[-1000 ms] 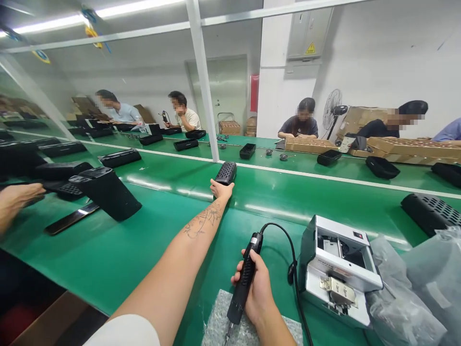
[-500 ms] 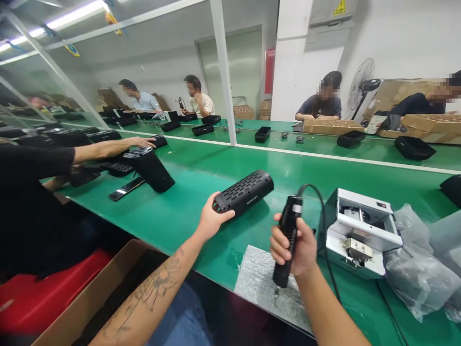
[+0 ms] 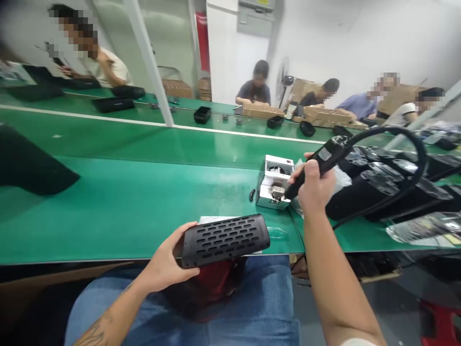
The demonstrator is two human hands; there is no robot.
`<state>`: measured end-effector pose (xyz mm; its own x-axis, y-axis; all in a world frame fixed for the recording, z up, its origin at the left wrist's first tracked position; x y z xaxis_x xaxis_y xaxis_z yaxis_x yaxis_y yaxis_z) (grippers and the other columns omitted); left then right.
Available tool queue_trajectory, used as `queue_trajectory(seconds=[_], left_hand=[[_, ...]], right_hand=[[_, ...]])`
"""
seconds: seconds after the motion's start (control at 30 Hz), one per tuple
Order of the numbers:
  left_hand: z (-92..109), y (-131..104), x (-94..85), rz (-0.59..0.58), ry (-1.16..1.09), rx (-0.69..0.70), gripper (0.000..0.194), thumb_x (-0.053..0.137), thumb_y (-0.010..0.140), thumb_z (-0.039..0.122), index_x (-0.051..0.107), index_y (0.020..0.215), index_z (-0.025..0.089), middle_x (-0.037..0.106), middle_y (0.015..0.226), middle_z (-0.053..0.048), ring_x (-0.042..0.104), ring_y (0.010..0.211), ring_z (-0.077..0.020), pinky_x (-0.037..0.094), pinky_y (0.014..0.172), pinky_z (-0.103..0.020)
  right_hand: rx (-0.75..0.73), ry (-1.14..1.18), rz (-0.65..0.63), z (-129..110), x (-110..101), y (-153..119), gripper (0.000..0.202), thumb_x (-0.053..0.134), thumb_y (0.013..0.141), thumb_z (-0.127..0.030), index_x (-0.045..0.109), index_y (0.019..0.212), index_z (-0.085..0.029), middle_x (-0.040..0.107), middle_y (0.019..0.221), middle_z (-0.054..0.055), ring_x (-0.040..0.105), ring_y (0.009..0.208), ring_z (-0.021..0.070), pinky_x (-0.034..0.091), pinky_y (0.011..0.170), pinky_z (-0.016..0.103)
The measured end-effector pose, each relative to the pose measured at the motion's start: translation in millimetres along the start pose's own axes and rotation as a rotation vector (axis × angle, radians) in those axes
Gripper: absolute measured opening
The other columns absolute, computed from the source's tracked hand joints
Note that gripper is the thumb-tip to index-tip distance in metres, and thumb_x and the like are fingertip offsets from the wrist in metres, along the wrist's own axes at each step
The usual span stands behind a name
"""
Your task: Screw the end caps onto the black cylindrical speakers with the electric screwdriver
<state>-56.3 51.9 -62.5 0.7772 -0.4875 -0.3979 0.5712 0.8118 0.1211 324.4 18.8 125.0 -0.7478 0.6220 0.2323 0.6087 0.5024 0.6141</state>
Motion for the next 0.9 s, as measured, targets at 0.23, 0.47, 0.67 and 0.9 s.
queue_trajectory(seconds=[0.23, 0.47, 0.67, 0.9], left_hand=[[14.6, 26.5, 1.0, -0.118, 0.066, 0.073, 0.099, 0.084, 0.064, 0.021, 0.039, 0.152, 0.029, 0.054, 0.148, -0.007, 0.059, 0.132, -0.0304, 0.049, 0.116, -0.045], [-5.5, 20.1, 5.1, -0.045, 0.028, 0.06, 0.111, 0.086, 0.066, 0.025, 0.027, 0.159, 0.03, 0.048, 0.155, -0.01, 0.052, 0.141, -0.0323, 0.039, 0.123, -0.05], [-4.8, 15.1, 9.6, -0.006, 0.124, 0.091, 0.116, 0.088, 0.064, 0.025, 0.023, 0.16, 0.031, 0.04, 0.161, -0.011, 0.044, 0.146, -0.034, 0.035, 0.124, -0.051], [-1.1, 13.9, 10.0, 0.08, 0.197, 0.143, 0.107, 0.087, 0.065, 0.032, 0.032, 0.156, 0.028, 0.046, 0.154, -0.011, 0.049, 0.141, -0.0337, 0.041, 0.121, -0.05]], right_hand=[[-0.129, -0.088, 0.042, 38.9, 0.6, 6.9, 0.034, 0.063, 0.089, -0.057, 0.06, 0.095, -0.024, 0.056, 0.052, -0.007, 0.054, 0.039, 0.0161, 0.046, 0.044, 0.03], [-0.02, -0.044, -0.017, 61.4, -2.1, -6.2, 0.034, 0.064, 0.088, -0.056, 0.059, 0.088, -0.022, 0.055, 0.051, -0.006, 0.052, 0.037, 0.0155, 0.047, 0.041, 0.03], [0.001, 0.053, -0.009, 16.1, -9.9, -26.0, 0.036, 0.066, 0.085, -0.053, 0.064, 0.094, -0.019, 0.057, 0.052, -0.003, 0.052, 0.038, 0.0181, 0.047, 0.039, 0.034], [0.146, 0.256, -0.335, -57.4, 5.3, -81.5, 0.046, 0.074, 0.077, -0.061, 0.07, 0.103, -0.023, 0.064, 0.058, 0.001, 0.056, 0.043, 0.0214, 0.049, 0.044, 0.04]])
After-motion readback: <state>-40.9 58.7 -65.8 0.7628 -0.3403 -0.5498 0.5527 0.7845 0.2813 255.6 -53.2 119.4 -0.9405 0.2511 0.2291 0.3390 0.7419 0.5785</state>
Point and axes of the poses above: each hand's wrist, its own y-axis towards the middle knuckle, its own x-axis out of the palm, z = x × y, the point moved 7 cm from there along y, towards the middle knuckle
